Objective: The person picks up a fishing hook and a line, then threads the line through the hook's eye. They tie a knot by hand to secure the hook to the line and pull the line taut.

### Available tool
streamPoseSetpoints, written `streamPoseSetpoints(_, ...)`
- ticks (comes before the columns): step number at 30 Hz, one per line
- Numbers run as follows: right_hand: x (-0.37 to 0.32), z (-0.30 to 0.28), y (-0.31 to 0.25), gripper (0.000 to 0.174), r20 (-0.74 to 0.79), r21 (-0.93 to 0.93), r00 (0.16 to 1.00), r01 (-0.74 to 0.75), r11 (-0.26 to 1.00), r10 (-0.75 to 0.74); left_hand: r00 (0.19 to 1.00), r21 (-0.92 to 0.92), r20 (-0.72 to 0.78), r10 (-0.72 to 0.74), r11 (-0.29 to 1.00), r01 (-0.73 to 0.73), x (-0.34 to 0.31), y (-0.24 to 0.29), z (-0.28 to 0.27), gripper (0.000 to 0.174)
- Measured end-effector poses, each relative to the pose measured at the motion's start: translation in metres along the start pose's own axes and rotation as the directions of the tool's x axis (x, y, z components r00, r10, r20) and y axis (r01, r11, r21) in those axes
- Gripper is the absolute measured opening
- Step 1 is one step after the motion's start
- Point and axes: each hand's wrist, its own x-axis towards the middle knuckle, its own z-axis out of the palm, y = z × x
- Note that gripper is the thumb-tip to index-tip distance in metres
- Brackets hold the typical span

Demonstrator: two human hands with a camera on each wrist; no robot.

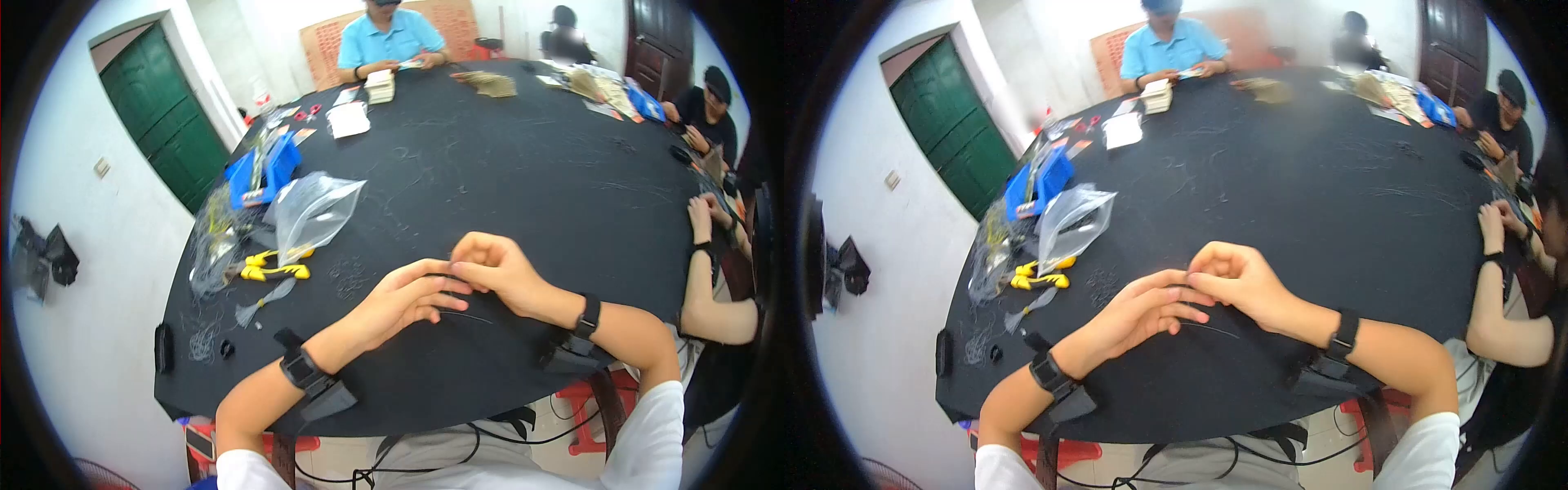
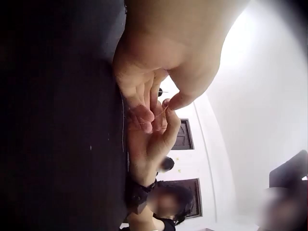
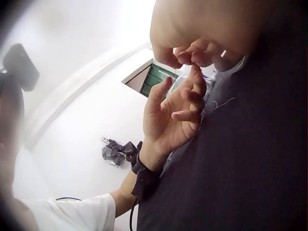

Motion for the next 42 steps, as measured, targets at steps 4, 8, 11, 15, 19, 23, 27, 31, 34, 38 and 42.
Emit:
streamPoseSetpoints(4,0.001,0.002,0.0,0.008,0.017,-0.057,0.999,-0.029,0.998,0.03,0.999,0.086,-0.043,-0.01,0.996,0.014,0.0,-0.004,-0.006,0.025)
streamPoseSetpoints(8,0.003,0.003,0.0,0.006,-0.013,-0.083,0.999,-0.05,0.995,0.049,0.982,0.111,-0.182,0.042,0.994,-0.022,0.0,-0.006,-0.001,0.021)
streamPoseSetpoints(11,0.003,0.004,0.001,0.009,-0.023,-0.073,1.0,-0.018,0.997,0.016,0.975,0.165,-0.197,0.103,0.984,-0.071,0.0,-0.011,0.001,0.021)
streamPoseSetpoints(15,0.006,-0.003,0.006,0.011,-0.243,0.122,0.966,0.115,0.986,-0.083,0.975,0.162,-0.194,0.11,0.984,-0.079,-0.001,-0.008,0.004,0.02)
streamPoseSetpoints(19,0.004,-0.013,0.007,0.016,-0.309,0.194,0.939,0.217,0.957,-0.15,0.974,0.206,-0.183,0.131,0.974,-0.092,-0.001,-0.009,0.004,0.023)
streamPoseSetpoints(23,0.004,-0.013,0.003,0.016,-0.288,-0.065,0.942,0.159,0.985,-0.171,0.98,0.215,-0.144,0.139,0.971,-0.107,-0.001,-0.011,0.0,0.023)
streamPoseSetpoints(27,0.006,-0.014,-0.002,0.014,-0.063,-0.376,0.97,0.193,0.906,-0.233,0.978,0.246,-0.13,0.165,0.961,-0.129,0.0,-0.012,0.001,0.022)
streamPoseSetpoints(31,0.002,-0.017,-0.006,0.019,0.077,-0.378,0.977,0.213,0.901,-0.198,0.979,0.243,-0.116,0.17,0.96,-0.138,-0.002,-0.013,0.001,0.022)
streamPoseSetpoints(34,0.002,-0.01,-0.006,0.02,0.136,-0.339,0.965,0.257,0.905,-0.223,0.98,0.289,-0.073,0.184,0.945,-0.156,-0.002,-0.013,0.0,0.021)
streamPoseSetpoints(38,0.0,-0.003,-0.002,0.016,0.196,-0.283,0.973,0.173,0.943,-0.12,0.98,0.369,-0.061,0.189,0.917,-0.154,-0.002,-0.015,0.0,0.021)
streamPoseSetpoints(42,-0.002,-0.001,-0.004,0.013,0.206,-0.199,0.976,0.112,0.973,-0.07,0.98,0.4,-0.067,0.189,0.904,-0.147,-0.004,-0.014,-0.001,0.023)
